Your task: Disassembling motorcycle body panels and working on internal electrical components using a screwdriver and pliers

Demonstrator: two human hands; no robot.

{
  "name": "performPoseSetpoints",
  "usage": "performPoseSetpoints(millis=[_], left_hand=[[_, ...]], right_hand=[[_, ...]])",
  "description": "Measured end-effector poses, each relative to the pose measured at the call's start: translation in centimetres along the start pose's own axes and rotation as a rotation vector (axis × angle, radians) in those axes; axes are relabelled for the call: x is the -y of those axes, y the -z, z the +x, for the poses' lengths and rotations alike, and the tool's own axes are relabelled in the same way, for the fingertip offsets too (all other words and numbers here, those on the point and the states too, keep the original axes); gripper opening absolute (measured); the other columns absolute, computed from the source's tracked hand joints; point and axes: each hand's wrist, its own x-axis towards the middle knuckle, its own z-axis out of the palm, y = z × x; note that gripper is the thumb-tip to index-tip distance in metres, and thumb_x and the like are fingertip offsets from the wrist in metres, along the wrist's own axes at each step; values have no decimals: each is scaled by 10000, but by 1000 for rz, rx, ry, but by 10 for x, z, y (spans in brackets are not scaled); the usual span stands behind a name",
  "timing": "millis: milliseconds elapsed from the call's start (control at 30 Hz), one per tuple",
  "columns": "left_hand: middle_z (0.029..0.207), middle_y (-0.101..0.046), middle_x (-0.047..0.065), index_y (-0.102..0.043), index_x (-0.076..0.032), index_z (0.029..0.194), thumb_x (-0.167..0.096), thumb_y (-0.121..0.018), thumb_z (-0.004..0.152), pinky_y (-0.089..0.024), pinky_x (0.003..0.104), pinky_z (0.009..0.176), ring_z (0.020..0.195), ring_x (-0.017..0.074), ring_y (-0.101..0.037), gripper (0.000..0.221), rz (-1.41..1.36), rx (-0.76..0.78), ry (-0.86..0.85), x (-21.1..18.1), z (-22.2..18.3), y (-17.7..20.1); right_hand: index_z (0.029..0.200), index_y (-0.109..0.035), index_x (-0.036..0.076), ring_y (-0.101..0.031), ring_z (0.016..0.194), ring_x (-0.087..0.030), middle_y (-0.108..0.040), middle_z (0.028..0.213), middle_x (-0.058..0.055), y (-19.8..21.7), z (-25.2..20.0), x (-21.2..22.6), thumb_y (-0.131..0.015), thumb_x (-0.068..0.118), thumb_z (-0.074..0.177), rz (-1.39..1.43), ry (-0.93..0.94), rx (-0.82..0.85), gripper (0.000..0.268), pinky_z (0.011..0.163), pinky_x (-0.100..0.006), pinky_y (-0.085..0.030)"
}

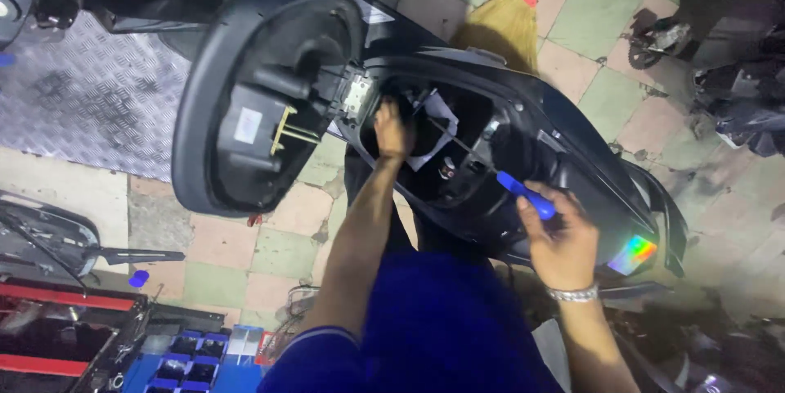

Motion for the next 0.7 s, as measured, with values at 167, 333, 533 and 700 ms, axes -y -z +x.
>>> performPoseSetpoints(millis=[167, 333, 533, 700], left_hand=[[1300, -692, 44, -671, -255, 1288, -416, -658, 931, -461, 453, 1139, 1283, 322, -605, 392, -586, 417, 80, -1, -6, -52], [1347, -654, 179, -600, -113, 1375, -378, -646, 929, -405, 474, 1163, 1326, 345, -566, 521, -424, 403, -40, -6, -9, -61], [1486, -523, 131, -535, -155, 1429, -444, -632, 875, -416, 557, 1149, 1449, 347, -425, 632, -263, 379, -32, -26, -19, -21], [1607, -340, 244, -400, -107, 1531, -289, -699, 817, -393, 646, 1144, 1465, 447, -373, 795, -382, 248, 80, -20, -29, 32]], right_hand=[[1090, -767, 83, -707, 838, -402, -736, 944, -169, -70, 26, -20, -805, 152, 926, -59, 72, -22, 182, 713, -447, -540], [1079, -751, 56, -704, 875, -434, -732, 962, -190, -121, 43, -24, -800, 153, 911, -83, 82, 0, 200, 749, -497, -548], [1104, -750, 69, -695, 921, -449, -722, 982, -197, -152, 55, -35, -786, 172, 907, -116, 57, 41, 225, 805, -517, -544], [1129, -754, 102, -698, 951, -433, -727, 1019, -168, -162, 58, -42, -776, 219, 913, -130, 42, 72, 246, 829, -510, -544]])
